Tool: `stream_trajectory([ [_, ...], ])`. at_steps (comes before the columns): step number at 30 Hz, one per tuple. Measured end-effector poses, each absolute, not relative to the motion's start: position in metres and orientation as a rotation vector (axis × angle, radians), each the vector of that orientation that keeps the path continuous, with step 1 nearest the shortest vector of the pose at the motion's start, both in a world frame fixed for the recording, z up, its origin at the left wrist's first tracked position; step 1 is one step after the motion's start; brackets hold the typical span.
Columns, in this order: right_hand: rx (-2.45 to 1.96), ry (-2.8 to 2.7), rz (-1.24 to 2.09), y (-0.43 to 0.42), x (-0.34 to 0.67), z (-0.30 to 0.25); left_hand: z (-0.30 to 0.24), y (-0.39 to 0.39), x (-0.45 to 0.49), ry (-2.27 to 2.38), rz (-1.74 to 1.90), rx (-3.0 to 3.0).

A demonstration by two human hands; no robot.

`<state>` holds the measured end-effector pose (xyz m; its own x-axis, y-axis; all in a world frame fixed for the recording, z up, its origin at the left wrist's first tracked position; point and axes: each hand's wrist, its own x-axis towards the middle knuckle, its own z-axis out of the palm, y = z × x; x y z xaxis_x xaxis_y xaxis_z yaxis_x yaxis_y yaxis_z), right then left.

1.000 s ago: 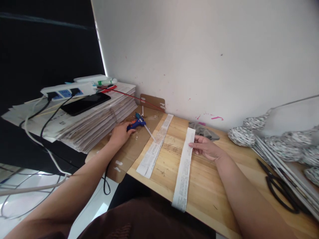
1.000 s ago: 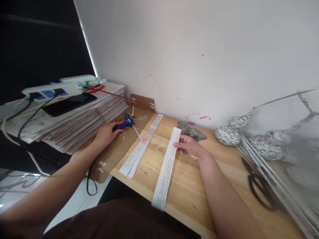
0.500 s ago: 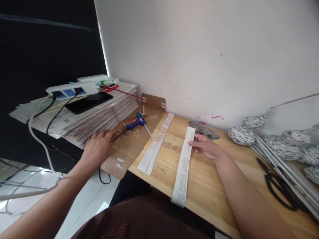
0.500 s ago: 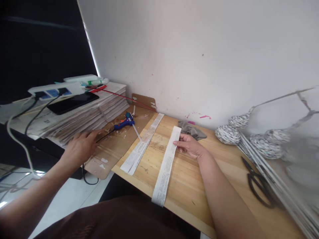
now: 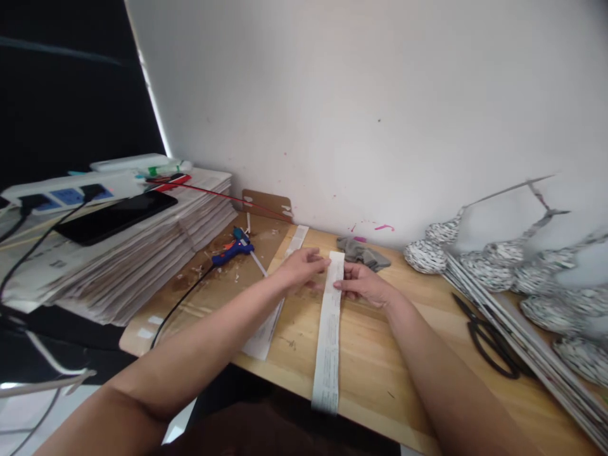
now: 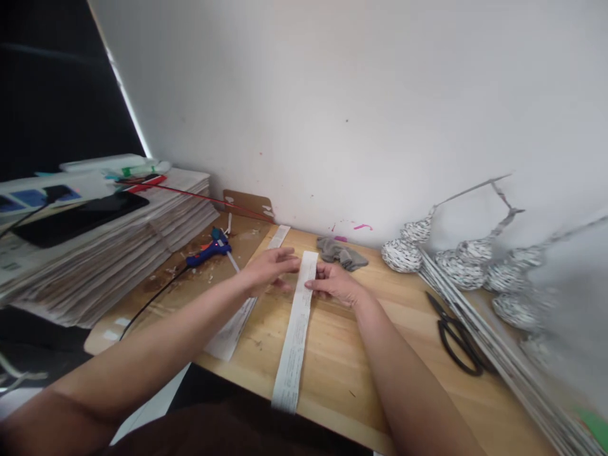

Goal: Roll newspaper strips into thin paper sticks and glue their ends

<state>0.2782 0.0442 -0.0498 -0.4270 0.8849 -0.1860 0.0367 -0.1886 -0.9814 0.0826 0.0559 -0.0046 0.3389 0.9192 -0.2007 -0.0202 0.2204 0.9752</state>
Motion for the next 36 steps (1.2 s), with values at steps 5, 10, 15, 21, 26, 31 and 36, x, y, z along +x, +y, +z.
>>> stream_trajectory([
  [5, -1.152, -1.492, 1.662, 0.043, 0.281, -0.048, -0.027, 0.067, 0.120, 0.985, 0.786, 0.896],
  [10, -1.348, -1.294, 1.175, 0.052, 0.298, -0.043, -0.035, 0.071, 0.117, 0.868, 0.776, 0.860],
  [15, -1.594, -1.297, 0.267, 0.062, 0.319, -0.054, -0.041, 0.069, 0.113, 0.770, 0.748, 0.796],
  [21, -1.827, -1.691, -0.021, 0.063, 0.324, -0.072, -0.045, 0.060, 0.114, 0.612, 0.653, 0.784],
  [26, -1.803, -1.639, -0.016, 0.068, 0.324, -0.073, -0.041, 0.059, 0.113, 0.537, 0.611, 0.779],
  [31, -1.794, -1.554, -0.079, 0.073, 0.328, -0.077, -0.037, 0.065, 0.113, 0.497, 0.645, 0.680],
  [36, -1.714, -1.556, -0.034, 0.072, 0.327, -0.081, -0.038, 0.059, 0.116, 0.548, 0.646, 0.674],
])
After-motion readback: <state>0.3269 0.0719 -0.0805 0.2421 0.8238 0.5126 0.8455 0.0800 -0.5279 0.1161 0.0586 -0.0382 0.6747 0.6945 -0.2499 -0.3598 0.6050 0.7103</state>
